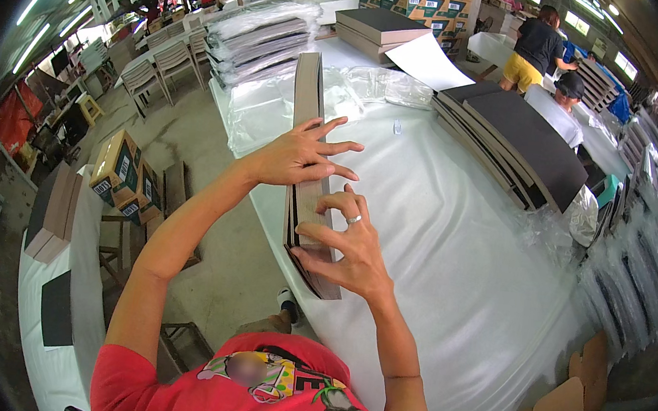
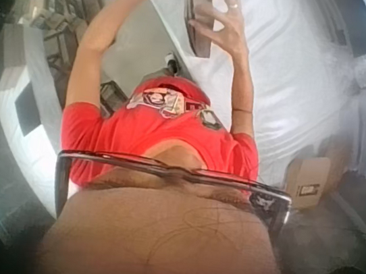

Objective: The person picks up a stack of black boards, spreads them across a table, and inserts one into a plastic bag.

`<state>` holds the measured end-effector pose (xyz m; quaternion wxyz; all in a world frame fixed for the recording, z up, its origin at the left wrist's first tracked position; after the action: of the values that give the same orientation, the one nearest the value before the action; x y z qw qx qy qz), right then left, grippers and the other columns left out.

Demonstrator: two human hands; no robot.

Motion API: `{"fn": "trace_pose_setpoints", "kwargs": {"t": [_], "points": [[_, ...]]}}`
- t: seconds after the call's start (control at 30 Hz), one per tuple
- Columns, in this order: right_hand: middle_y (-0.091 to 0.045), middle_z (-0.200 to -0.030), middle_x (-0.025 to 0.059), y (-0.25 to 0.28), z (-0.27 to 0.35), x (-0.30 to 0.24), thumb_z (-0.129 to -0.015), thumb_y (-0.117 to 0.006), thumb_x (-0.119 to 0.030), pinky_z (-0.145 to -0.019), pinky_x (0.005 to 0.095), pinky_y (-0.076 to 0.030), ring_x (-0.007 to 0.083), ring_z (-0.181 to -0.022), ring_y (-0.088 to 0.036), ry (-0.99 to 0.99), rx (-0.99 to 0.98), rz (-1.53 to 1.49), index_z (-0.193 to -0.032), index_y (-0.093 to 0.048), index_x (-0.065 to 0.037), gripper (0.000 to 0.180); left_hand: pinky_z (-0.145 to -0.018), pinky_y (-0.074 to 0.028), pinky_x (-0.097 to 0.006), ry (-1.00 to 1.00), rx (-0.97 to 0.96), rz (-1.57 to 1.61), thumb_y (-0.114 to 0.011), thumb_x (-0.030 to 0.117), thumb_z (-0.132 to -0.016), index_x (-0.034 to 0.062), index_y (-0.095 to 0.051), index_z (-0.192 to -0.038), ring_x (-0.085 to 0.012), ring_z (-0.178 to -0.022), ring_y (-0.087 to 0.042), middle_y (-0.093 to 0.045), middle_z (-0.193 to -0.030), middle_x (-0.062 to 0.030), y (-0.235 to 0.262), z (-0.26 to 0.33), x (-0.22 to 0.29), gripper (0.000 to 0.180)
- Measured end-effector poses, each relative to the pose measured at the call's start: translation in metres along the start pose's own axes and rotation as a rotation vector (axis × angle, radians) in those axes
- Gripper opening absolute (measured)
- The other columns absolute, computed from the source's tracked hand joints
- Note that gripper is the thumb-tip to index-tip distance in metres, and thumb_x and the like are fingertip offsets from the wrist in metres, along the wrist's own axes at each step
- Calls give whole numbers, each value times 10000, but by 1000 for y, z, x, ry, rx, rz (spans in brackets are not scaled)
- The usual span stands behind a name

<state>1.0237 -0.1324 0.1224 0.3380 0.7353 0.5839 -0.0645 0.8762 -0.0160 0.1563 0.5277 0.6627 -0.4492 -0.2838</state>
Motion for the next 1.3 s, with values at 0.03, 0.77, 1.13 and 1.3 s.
{"fn": "trace_pose_setpoints", "kwargs": {"t": [0.03,0.77,1.13,1.3], "points": [[-493,-1028,65,0,0,-1,-550,-820,-110,-1043,510,-379,281,-990,-490,16,4,18,-895,-700,-183,372,-1146,-139,-550,-3,0,1,-390,312,-973,362,-663,-1172,-323,-1420,-227,-421,-1461,96,0,0,0,342],[-479,-1128,80,-8,0,-23,-692,-786,-170,-732,435,-528,361,-1070,-476,25,-6,299,-910,-634,-165,266,-1149,-106,-521,50,236,118,-127,656,-940,182,-398,-1443,-377,-1435,-131,-281,-1535,-83,4,25,-8,743],[-544,-1164,183,-8,17,-21,-777,-703,-66,-611,398,-540,296,-774,-655,-519,183,380,-1108,-531,-120,376,-1166,-42,-444,311,702,210,-534,0,-738,158,-295,-1488,-353,-1463,-18,-151,-1554,-216,-15,56,-19,802],[-612,-858,146,30,29,6,-772,-717,-76,-571,344,-497,204,-572,-603,-534,388,360,-1175,-563,-124,434,-1129,-186,-295,815,824,830,-539,26,-647,31,-43,-1516,-273,-1430,-176,-123,-1561,-202,-38,134,-59,1001]]}}
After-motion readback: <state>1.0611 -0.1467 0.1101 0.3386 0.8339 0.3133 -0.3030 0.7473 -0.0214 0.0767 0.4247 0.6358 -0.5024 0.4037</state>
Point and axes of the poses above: each hand's wrist, its own z-axis away from the middle knuckle, its own y-axis out of the back of the hand, x = y × z, the point moved 3 cm from there along -z, towards the middle knuckle
